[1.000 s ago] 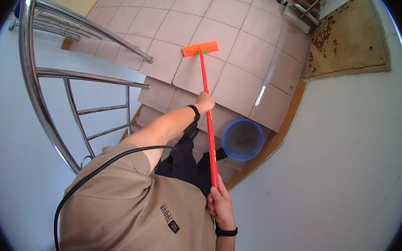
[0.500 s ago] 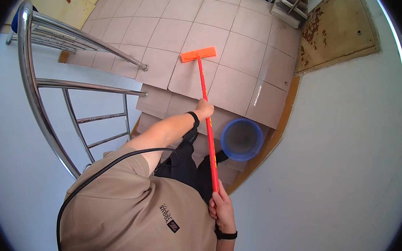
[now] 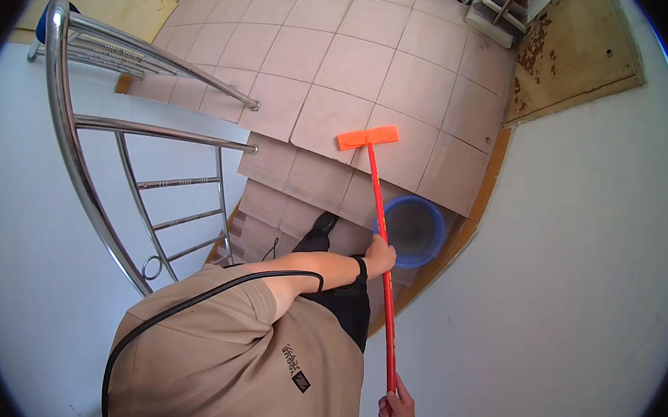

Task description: Pushing water on a tiled floor into a bucket using a squeegee.

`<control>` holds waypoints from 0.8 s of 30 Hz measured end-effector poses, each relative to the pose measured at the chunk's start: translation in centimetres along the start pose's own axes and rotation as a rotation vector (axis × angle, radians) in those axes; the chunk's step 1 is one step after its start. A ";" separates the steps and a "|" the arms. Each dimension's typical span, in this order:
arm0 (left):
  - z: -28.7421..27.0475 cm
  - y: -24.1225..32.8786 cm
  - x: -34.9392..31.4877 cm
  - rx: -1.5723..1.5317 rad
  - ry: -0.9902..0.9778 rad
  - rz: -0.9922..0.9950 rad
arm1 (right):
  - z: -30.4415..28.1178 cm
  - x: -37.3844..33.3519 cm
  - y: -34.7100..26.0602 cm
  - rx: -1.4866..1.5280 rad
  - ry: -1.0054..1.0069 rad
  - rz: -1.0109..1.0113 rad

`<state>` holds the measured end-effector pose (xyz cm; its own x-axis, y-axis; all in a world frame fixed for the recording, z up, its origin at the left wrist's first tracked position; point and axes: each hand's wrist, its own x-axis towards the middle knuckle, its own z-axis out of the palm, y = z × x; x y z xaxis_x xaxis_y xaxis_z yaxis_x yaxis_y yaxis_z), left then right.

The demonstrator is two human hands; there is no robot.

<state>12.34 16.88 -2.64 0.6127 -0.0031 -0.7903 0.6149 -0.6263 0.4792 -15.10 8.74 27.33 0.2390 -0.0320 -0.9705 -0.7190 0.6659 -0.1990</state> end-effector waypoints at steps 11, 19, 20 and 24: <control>-13.6 3.2 11.7 -0.122 0.180 -0.025 | 12.2 7.4 -8.2 -0.293 -0.146 -0.056; -29.7 1.4 27.1 -0.231 0.191 -0.006 | 28.6 10.8 -13.2 -0.407 -0.332 -0.085; -29.8 2.5 26.4 -0.226 0.162 -0.002 | 29.4 11.1 -13.1 -0.375 -0.322 -0.086; -31.7 5.5 24.3 -0.231 0.064 -0.047 | 30.9 10.8 -12.9 -0.288 -0.354 -0.088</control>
<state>46.36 38.07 -7.07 0.6068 0.0761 -0.7912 0.7361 -0.4293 0.5233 16.95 22.78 23.62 0.4791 0.2106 -0.8521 -0.8262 0.4360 -0.3568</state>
